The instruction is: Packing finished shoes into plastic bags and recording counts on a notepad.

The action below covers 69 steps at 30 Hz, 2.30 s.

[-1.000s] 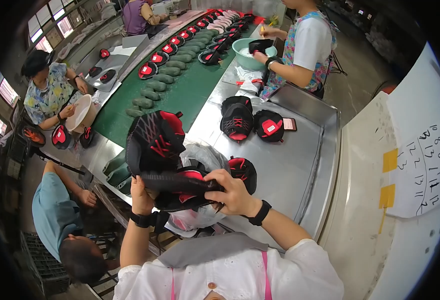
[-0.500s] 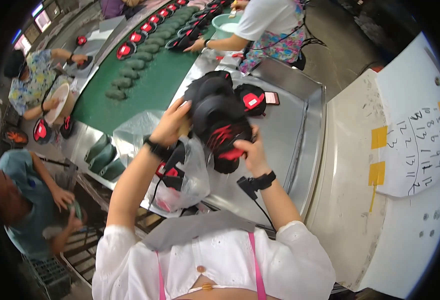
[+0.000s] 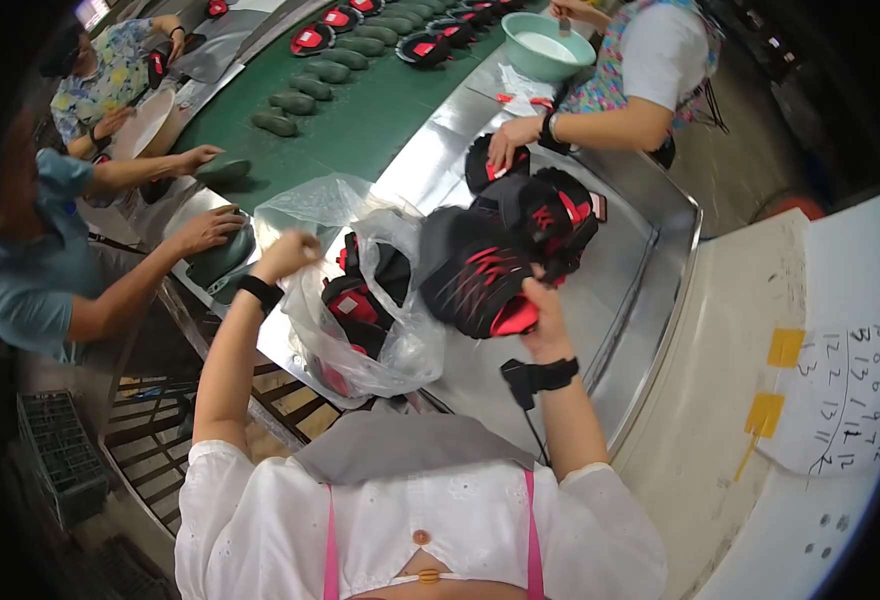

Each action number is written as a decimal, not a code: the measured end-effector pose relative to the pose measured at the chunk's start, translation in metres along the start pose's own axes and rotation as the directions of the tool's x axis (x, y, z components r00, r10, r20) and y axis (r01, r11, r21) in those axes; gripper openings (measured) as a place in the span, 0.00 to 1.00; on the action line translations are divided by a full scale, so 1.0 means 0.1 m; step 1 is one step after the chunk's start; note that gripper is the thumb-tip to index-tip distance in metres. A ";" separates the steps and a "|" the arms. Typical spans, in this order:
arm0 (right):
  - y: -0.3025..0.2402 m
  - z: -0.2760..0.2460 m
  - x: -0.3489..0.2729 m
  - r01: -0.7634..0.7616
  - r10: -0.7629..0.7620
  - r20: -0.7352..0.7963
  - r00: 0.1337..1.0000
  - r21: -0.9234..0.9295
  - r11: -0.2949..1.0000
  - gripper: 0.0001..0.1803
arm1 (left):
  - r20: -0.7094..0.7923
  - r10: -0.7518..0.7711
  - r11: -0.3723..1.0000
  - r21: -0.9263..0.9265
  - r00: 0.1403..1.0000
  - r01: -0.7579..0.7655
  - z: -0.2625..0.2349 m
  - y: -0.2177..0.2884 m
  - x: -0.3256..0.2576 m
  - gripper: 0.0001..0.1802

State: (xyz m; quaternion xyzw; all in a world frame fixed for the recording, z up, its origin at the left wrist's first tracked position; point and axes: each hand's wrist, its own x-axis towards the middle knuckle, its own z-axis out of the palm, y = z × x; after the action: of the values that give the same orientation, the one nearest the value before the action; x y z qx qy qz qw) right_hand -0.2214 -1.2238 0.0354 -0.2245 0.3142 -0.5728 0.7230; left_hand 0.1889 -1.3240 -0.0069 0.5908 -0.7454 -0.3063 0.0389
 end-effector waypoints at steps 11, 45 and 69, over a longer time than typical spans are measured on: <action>0.27 1.29 1.55 -0.405 0.483 0.095 0.870 -0.420 0.812 0.10 | 0.008 -0.076 0.982 -0.170 0.997 0.076 0.88 0.29 -0.14 0.34; 0.63 0.47 1.17 0.337 0.278 0.237 0.931 -0.853 -0.399 0.08 | -0.102 -0.083 0.996 -0.031 0.991 0.080 0.61 0.32 0.20 0.47; 0.52 -0.13 0.81 0.267 0.234 0.282 0.931 -0.959 0.093 0.19 | 0.607 0.428 0.903 -0.312 0.670 -0.294 0.80 0.47 1.04 0.59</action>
State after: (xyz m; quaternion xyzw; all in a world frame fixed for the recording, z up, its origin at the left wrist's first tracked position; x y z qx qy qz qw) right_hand -0.1832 -1.2891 -0.0257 -0.7577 0.4734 -0.1648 0.4179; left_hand 0.0839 -1.3800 -0.0803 0.2767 -0.7798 -0.5502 -0.1125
